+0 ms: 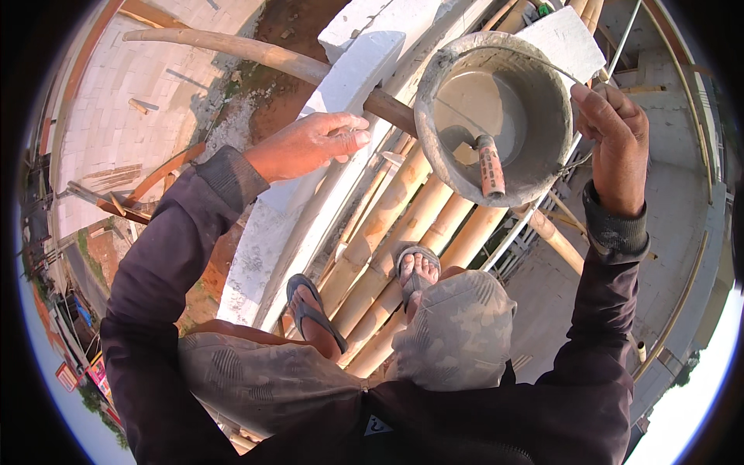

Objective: The person scoops mortar from a bucket with a trowel and spreads it onto white rectangular blocks placed on bamboo scaffolding. The person repeatedly lifts blocks, applies mortar to their edges, and sets them back down.

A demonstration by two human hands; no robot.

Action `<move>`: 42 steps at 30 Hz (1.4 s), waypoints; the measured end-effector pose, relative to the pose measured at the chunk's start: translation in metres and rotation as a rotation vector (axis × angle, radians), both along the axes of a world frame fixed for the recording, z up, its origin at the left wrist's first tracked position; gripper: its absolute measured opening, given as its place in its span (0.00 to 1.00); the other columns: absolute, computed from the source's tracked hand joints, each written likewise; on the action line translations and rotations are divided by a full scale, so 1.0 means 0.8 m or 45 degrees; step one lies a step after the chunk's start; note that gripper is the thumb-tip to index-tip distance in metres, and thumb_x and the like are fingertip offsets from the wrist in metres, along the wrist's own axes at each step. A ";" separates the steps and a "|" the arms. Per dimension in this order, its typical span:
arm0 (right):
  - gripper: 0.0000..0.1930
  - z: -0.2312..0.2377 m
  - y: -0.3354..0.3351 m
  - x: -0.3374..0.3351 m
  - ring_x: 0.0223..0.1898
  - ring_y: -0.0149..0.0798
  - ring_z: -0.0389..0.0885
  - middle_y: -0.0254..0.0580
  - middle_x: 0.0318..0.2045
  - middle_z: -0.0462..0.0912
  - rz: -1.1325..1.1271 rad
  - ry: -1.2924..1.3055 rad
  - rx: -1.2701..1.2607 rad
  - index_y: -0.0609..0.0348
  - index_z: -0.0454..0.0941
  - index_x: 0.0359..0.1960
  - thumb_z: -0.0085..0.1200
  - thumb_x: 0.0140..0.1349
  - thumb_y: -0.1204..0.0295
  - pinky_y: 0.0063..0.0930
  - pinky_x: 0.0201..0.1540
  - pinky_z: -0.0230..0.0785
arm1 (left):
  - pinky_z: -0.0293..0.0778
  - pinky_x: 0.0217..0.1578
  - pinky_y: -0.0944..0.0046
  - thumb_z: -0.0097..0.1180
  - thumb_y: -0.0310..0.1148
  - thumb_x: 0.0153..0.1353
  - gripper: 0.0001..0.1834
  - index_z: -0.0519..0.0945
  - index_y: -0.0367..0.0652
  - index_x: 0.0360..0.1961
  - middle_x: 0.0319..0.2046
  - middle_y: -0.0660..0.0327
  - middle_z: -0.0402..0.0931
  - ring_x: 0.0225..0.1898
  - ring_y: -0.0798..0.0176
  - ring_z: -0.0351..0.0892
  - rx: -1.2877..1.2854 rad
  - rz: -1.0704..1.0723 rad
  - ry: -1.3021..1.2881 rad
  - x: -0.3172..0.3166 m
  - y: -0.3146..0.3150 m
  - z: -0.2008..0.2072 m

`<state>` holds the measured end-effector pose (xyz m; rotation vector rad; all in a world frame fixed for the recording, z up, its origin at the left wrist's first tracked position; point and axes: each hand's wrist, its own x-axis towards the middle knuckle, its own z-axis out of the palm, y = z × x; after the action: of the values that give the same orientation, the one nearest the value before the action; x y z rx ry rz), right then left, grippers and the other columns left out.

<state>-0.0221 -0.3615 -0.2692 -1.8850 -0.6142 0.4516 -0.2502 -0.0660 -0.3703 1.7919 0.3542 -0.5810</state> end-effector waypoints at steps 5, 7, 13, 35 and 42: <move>0.14 -0.004 0.000 -0.032 0.21 0.24 0.52 0.25 0.18 0.60 -0.142 -0.218 -0.057 0.60 0.79 0.24 0.60 0.66 0.66 0.25 0.26 0.43 | 0.77 0.48 0.60 0.51 0.55 0.71 0.32 0.73 0.36 0.61 0.51 0.52 0.79 0.49 0.60 0.81 -0.416 0.219 -0.271 0.054 -0.054 -0.040; 0.17 -0.005 -0.004 -0.061 0.20 0.24 0.51 0.25 0.17 0.58 -0.150 -0.334 -0.076 0.59 0.75 0.21 0.59 0.67 0.66 0.26 0.25 0.42 | 0.78 0.46 0.61 0.51 0.50 0.72 0.26 0.75 0.36 0.56 0.46 0.54 0.81 0.44 0.62 0.83 -0.420 0.201 -0.328 0.053 -0.070 -0.048; 0.20 0.020 -0.009 -0.136 0.19 0.24 0.53 0.25 0.16 0.59 -0.317 -0.431 0.010 0.56 0.71 0.16 0.62 0.64 0.65 0.25 0.25 0.44 | 0.79 0.42 0.65 0.50 0.39 0.73 0.15 0.79 0.37 0.47 0.37 0.59 0.84 0.36 0.67 0.85 -0.474 0.226 -0.356 0.006 -0.091 -0.027; 0.10 -0.159 -0.057 -0.180 0.28 0.47 0.82 0.46 0.26 0.82 -0.617 -1.265 -0.713 0.64 0.82 0.35 0.63 0.55 0.69 0.39 0.34 0.73 | 0.77 0.39 0.68 0.59 0.38 0.68 0.11 0.81 0.41 0.36 0.33 0.64 0.82 0.35 0.72 0.81 -0.869 0.217 -0.105 -0.168 -0.138 -0.181; 0.31 -0.157 -0.067 -0.305 0.35 0.60 0.84 0.61 0.26 0.83 0.423 -0.198 -1.301 0.65 0.85 0.26 0.53 0.61 0.43 0.51 0.42 0.75 | 0.80 0.43 0.65 0.59 0.38 0.69 0.11 0.82 0.40 0.41 0.35 0.64 0.83 0.38 0.69 0.83 -0.956 0.289 -0.010 -0.167 -0.109 -0.182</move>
<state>-0.2659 -0.4150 -0.3948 -2.8079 -0.9055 0.9665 -0.3839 -0.1532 -0.5155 1.0165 0.2778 -0.4614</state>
